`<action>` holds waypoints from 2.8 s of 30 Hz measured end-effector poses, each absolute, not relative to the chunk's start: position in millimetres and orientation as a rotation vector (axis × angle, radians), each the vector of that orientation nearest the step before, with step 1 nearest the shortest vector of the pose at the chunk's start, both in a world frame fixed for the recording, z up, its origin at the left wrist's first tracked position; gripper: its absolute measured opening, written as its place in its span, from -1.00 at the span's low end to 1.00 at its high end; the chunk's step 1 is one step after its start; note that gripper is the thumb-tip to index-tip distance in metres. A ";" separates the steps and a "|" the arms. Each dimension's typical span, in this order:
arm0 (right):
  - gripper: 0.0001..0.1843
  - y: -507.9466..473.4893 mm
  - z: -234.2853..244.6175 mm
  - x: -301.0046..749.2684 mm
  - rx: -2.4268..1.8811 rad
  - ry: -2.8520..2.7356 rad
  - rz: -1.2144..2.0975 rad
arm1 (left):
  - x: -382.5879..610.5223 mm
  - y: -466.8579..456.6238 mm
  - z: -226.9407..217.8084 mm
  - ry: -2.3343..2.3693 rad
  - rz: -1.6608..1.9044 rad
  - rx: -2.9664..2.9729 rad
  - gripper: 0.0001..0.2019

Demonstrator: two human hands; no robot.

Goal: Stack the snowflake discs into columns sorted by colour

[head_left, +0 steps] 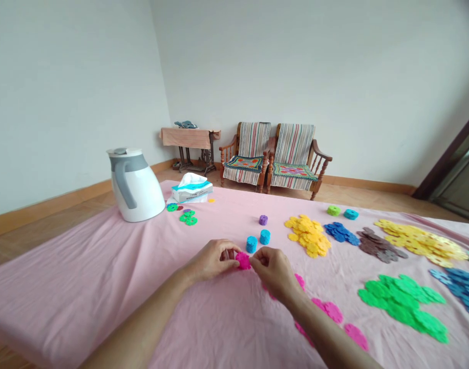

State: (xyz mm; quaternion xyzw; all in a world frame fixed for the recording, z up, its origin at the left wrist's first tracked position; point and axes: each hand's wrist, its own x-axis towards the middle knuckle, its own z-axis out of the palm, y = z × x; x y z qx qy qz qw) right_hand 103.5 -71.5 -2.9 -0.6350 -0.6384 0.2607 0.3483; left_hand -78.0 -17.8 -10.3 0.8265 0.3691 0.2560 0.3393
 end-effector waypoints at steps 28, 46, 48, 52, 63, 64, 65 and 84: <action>-0.68 -71.0 -12.5 111.6 -1.667 -1.915 0.403 | -82.2 -20.9 -5.2 1.026 0.614 2.211 -0.87; -0.75 -79.6 -12.9 105.1 -1.612 -2.147 0.179 | -76.9 -22.3 -6.9 0.981 0.614 2.282 -0.81; -0.75 -79.2 -13.9 105.3 -1.618 -2.131 0.182 | -77.1 -22.2 -7.4 0.986 0.617 2.283 -0.82; -0.74 -78.1 -15.3 106.1 -1.635 -2.059 0.184 | -77.5 -21.8 -8.5 0.998 0.621 2.283 -0.81; -0.75 -77.8 -14.4 104.5 -1.618 -2.089 0.177 | -76.6 -22.7 -7.1 1.000 0.619 2.299 -0.79; -0.75 -78.0 -14.4 104.5 -1.619 -2.090 0.178 | -76.6 -22.8 -7.1 1.000 0.619 2.299 -0.79; -0.75 -78.2 -14.3 104.4 -1.621 -2.092 0.179 | -76.5 -22.8 -7.0 1.001 0.619 2.298 -0.79; -0.71 -83.4 -10.5 108.4 -1.617 -2.136 0.190 | -80.4 -21.0 -6.9 1.031 0.609 2.265 -0.84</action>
